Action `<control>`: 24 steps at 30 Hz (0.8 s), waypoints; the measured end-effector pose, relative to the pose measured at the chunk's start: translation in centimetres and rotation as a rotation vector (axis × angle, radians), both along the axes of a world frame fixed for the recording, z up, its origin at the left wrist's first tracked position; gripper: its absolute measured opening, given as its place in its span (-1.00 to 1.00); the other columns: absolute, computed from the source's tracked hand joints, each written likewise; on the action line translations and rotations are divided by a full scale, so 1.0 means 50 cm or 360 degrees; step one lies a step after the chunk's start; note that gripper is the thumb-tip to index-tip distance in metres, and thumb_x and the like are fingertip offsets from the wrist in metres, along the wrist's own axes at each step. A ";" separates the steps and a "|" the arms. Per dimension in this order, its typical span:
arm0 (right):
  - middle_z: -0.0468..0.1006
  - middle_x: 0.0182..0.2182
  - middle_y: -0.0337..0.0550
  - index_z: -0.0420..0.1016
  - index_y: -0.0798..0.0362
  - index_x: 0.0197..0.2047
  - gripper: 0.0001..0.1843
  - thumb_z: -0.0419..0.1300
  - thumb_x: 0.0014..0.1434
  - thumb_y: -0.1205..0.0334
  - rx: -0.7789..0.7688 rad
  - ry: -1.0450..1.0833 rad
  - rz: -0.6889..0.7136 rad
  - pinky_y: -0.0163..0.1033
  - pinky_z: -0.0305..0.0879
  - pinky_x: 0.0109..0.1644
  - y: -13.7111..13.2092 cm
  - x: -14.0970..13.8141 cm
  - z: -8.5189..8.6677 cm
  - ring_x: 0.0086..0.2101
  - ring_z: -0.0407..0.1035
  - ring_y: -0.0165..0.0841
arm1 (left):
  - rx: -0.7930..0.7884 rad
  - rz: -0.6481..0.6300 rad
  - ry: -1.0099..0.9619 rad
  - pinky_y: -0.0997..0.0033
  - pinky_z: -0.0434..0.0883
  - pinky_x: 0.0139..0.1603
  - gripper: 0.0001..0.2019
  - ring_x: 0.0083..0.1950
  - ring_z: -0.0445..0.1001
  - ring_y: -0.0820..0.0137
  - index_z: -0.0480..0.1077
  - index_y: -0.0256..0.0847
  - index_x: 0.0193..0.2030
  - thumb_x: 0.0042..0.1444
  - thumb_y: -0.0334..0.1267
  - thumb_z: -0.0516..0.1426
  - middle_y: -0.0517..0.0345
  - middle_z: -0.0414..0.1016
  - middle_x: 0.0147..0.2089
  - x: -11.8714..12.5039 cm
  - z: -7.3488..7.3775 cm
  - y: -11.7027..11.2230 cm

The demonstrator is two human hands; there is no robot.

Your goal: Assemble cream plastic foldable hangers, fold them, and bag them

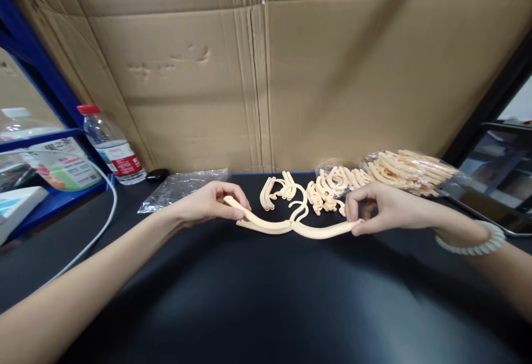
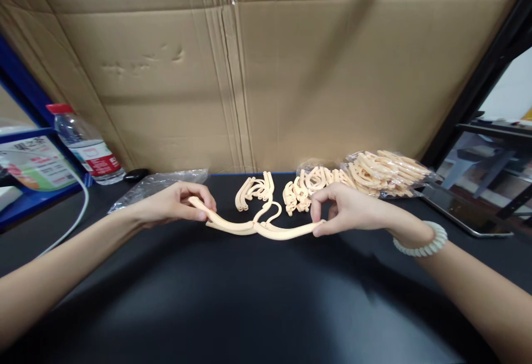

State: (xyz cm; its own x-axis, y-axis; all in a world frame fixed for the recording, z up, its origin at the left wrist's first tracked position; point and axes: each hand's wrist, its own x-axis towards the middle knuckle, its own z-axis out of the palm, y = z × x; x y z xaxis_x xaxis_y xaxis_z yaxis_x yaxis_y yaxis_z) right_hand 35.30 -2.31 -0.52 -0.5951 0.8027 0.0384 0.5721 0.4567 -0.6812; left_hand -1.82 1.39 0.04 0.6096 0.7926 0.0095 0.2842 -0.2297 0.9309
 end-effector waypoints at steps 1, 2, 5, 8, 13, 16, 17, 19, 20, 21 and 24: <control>0.51 -0.48 -0.23 0.48 0.06 -0.46 -0.78 0.37 -0.02 0.11 0.0012 -0.0099 0.0001 -0.33 0.26 -0.50 0.001 0.001 0.000 -0.53 0.35 -0.44 | 0.0082 -0.0054 0.0131 0.43 0.45 -0.31 -0.82 -0.35 0.55 0.32 0.53 -0.23 -0.37 -0.08 -0.21 0.36 0.05 0.59 -0.38 -0.003 -0.001 0.003; 0.51 -0.48 -0.23 0.49 0.06 -0.45 -0.78 0.37 -0.02 0.11 0.0037 -0.0179 -0.0002 -0.33 0.23 -0.49 0.002 0.002 0.000 -0.53 0.33 -0.44 | 0.0206 -0.0107 0.0279 0.43 0.44 -0.30 -0.82 -0.35 0.54 0.34 0.53 -0.23 -0.36 -0.05 -0.18 0.35 0.09 0.58 -0.40 -0.005 -0.003 0.006; 0.50 -0.46 -0.23 0.50 0.07 -0.45 -0.82 0.35 -0.01 0.15 0.0132 -0.0294 0.0050 -0.31 0.18 -0.45 0.003 -0.004 -0.001 -0.48 0.30 -0.43 | 0.0720 -0.0236 0.0647 0.41 0.41 -0.21 -0.84 -0.28 0.49 0.35 0.53 -0.20 -0.38 0.00 -0.16 0.32 0.17 0.55 -0.37 -0.006 -0.006 0.011; 0.48 -0.42 -0.21 0.49 0.07 -0.48 -0.83 0.34 0.00 0.18 0.0170 -0.0287 0.0159 -0.28 0.22 -0.33 0.004 -0.008 -0.004 -0.40 0.33 -0.40 | 0.1052 -0.0344 0.0728 0.36 0.37 -0.08 -0.88 -0.14 0.44 0.32 0.52 -0.17 -0.38 0.06 -0.19 0.29 0.15 0.54 -0.28 -0.003 -0.012 0.011; 0.48 -0.37 -0.20 0.49 0.06 -0.47 -0.83 0.35 0.00 0.18 0.0156 -0.0354 0.0174 -0.23 0.25 -0.19 0.005 -0.003 -0.011 -0.32 0.36 -0.35 | 0.1114 -0.0390 0.0705 0.31 0.33 0.04 -0.91 0.01 0.41 0.28 0.51 -0.17 -0.35 0.13 -0.22 0.25 0.08 0.50 -0.02 0.003 -0.020 0.002; 0.48 -0.35 -0.20 0.50 0.06 -0.45 -0.87 0.34 0.00 0.21 0.0131 -0.0383 0.0185 -0.24 0.26 -0.20 0.006 0.000 -0.013 -0.31 0.37 -0.35 | 0.1039 -0.0418 0.0739 0.38 0.38 -0.08 -0.91 -0.12 0.47 0.33 0.49 -0.19 -0.29 0.16 -0.23 0.21 0.09 0.53 -0.12 0.007 -0.021 -0.003; 0.48 -0.35 -0.20 0.50 0.06 -0.45 -0.88 0.33 0.00 0.22 0.0126 -0.0385 0.0188 -0.24 0.26 -0.20 0.006 0.001 -0.014 -0.32 0.37 -0.35 | 0.1021 -0.0420 0.0764 0.40 0.38 -0.13 -0.90 -0.19 0.47 0.36 0.48 -0.20 -0.27 0.16 -0.23 0.20 0.11 0.53 -0.19 0.009 -0.021 -0.004; 0.48 -0.36 -0.20 0.49 0.06 -0.46 -0.90 0.32 0.00 0.25 0.0134 -0.0393 0.0182 -0.25 0.28 -0.21 0.007 0.002 -0.015 -0.32 0.38 -0.36 | 0.1027 -0.0402 0.0832 0.44 0.36 -0.22 -0.89 -0.28 0.47 0.38 0.47 -0.21 -0.25 0.16 -0.22 0.19 0.15 0.52 -0.28 0.013 -0.018 -0.007; 0.47 -0.36 -0.20 0.49 0.06 -0.46 -0.92 0.30 0.00 0.27 0.0144 -0.0400 0.0173 -0.25 0.28 -0.22 0.007 0.002 -0.015 -0.33 0.38 -0.36 | 0.1050 -0.0390 0.0879 0.44 0.35 -0.24 -0.89 -0.30 0.46 0.39 0.45 -0.21 -0.25 0.16 -0.22 0.19 0.16 0.51 -0.29 0.016 -0.015 -0.010; 0.47 -0.37 -0.20 0.49 0.07 -0.46 -0.93 0.29 0.00 0.29 0.0152 -0.0408 0.0161 -0.26 0.29 -0.23 0.007 0.002 -0.015 -0.33 0.38 -0.36 | 0.1087 -0.0377 0.0935 0.44 0.35 -0.26 -0.90 -0.30 0.46 0.38 0.45 -0.21 -0.24 0.16 -0.23 0.18 0.17 0.51 -0.30 0.019 -0.012 -0.014; 0.48 -0.38 -0.20 0.47 0.07 -0.44 -0.97 0.26 0.01 0.34 0.0177 -0.0442 0.0125 -0.27 0.29 -0.25 0.006 0.005 -0.014 -0.34 0.37 -0.37 | 0.1310 -0.0359 0.1072 0.40 0.35 -0.26 -0.89 -0.27 0.46 0.33 0.43 -0.19 -0.18 0.16 -0.28 0.15 0.13 0.51 -0.26 0.031 0.002 -0.041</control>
State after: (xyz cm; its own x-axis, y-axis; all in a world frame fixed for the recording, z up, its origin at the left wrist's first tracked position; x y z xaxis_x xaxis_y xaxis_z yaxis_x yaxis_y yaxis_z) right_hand 35.53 -2.01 -1.21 -0.6553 0.7537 -0.0495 0.6892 0.5699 -0.4474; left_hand -0.25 -0.66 0.12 0.8193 0.5653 0.0959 0.5518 -0.8228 0.1361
